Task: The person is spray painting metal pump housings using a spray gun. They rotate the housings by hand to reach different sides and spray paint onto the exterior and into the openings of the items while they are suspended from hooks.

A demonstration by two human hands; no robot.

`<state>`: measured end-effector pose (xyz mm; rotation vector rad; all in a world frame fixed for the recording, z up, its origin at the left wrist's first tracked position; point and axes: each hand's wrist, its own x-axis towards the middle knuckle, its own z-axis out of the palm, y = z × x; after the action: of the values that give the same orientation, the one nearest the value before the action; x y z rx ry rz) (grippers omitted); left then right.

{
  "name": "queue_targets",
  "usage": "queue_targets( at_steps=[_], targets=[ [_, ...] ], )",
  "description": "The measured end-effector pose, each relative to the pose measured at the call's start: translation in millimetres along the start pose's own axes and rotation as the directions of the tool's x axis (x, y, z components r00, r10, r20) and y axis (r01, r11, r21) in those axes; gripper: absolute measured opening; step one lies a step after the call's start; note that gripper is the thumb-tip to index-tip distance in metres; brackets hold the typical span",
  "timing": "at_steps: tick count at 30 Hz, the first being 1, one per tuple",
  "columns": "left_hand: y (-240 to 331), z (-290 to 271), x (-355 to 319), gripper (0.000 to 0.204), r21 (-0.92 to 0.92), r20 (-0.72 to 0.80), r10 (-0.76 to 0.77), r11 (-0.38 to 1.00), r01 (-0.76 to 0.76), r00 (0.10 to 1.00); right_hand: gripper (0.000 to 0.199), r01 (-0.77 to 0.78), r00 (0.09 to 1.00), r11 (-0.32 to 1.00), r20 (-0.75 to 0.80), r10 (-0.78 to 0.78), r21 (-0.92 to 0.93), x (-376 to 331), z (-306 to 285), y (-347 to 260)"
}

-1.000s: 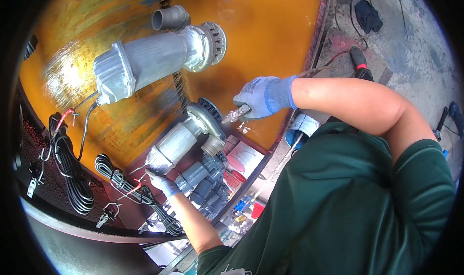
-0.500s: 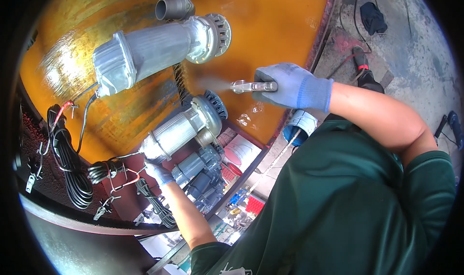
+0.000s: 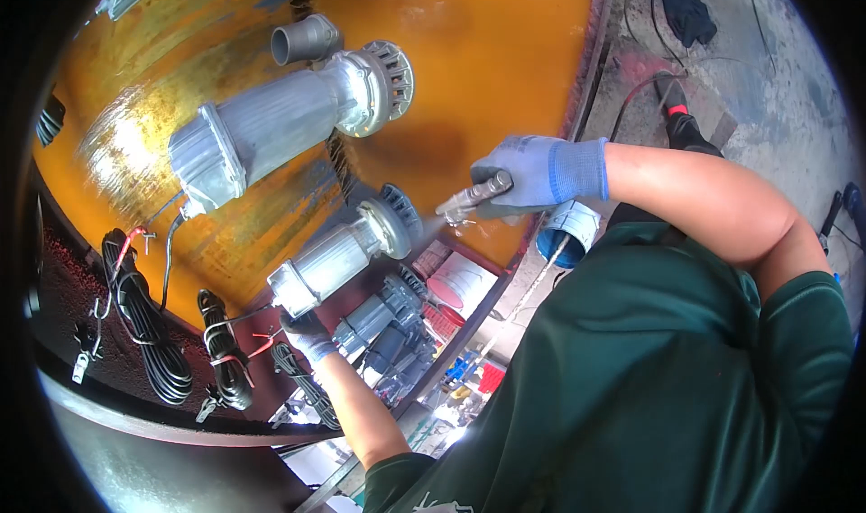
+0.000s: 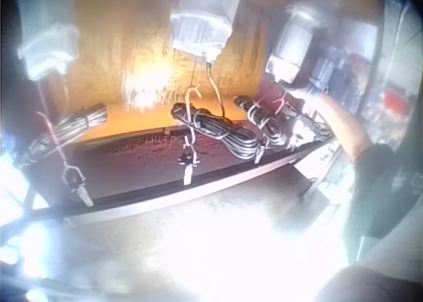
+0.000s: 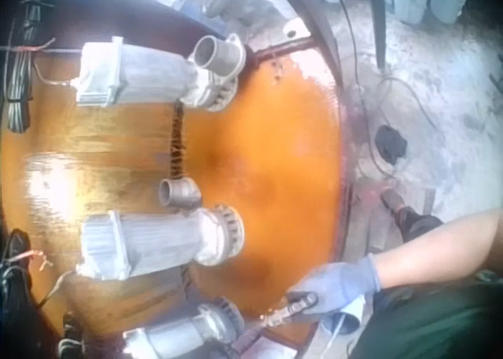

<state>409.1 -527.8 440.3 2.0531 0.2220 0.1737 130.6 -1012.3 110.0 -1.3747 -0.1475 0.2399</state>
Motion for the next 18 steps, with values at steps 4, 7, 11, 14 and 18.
queue_targets(
  at_steps=[4, 7, 11, 14, 18],
  targets=[
    [6.5, 7.7, -28.4, 0.046, 0.156, -0.263, 0.014, 0.987, 0.028, 0.965, 0.036, 0.006, 0.974, 0.996, -0.226, 0.014, 0.089, 5.4, 6.5, 20.1],
    [24.5, 40.2, -65.9, 0.045, 0.158, -0.334, 0.025, 0.987, 0.03, 0.942, 0.037, -0.026, 0.99, 0.962, -0.124, 0.062, 0.271, 8.3, 0.7, 29.4],
    [34.5, 49.8, -82.2, 0.04, 0.212, -0.203, -0.043, 0.973, 0.087, 0.978, 0.036, 0.01, 1.0, 0.999, 0.017, -0.011, 0.035, 12.8, 6.3, 34.9],
    [28.6, 39.1, -79.3, 0.043, 0.257, -0.228, -0.038, 0.961, 0.098, 0.973, 0.039, -0.024, 0.994, 0.986, -0.103, 0.041, 0.162, 19.0, 5.6, 38.5],
    [26.6, 25.7, -72.1, 0.059, 0.317, -0.281, -0.036, 0.94, 0.128, 0.959, 0.043, -0.027, 0.996, 0.98, -0.075, 0.043, 0.198, 24.7, 4.9, 48.7]
  ],
)
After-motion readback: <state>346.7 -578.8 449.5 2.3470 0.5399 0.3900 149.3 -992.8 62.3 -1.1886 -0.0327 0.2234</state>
